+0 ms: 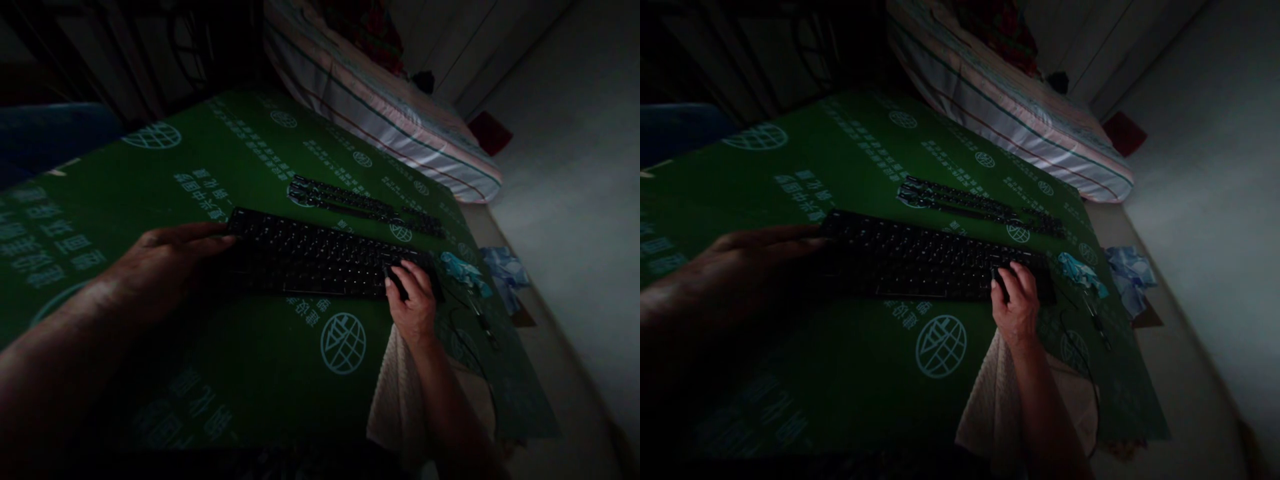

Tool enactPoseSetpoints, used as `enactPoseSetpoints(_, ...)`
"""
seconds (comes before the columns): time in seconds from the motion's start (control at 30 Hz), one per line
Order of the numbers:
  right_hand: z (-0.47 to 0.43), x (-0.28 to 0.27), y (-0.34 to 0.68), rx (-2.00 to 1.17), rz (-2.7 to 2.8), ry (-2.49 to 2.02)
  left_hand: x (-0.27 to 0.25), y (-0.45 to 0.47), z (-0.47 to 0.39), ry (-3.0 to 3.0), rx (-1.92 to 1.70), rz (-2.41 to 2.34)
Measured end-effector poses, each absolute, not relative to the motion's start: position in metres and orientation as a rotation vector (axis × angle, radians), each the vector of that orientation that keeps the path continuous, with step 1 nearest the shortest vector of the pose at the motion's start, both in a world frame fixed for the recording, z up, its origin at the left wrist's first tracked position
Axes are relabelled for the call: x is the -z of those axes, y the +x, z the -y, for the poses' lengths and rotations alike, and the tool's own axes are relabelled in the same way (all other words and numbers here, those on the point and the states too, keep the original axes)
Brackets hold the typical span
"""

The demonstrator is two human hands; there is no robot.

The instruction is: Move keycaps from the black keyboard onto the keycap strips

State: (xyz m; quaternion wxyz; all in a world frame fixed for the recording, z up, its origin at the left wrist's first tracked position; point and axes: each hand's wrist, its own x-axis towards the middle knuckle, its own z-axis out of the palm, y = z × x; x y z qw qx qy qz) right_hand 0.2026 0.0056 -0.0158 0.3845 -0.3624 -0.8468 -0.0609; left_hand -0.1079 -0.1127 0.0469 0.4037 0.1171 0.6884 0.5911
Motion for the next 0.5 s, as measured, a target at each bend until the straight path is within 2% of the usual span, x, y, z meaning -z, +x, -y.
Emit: enactPoseSetpoints(0.5,-0.008,0.019,0.201,0.186,2.230,-0.997,-0.036,-0.113,0.117,0.289,-1.479,-1.656)
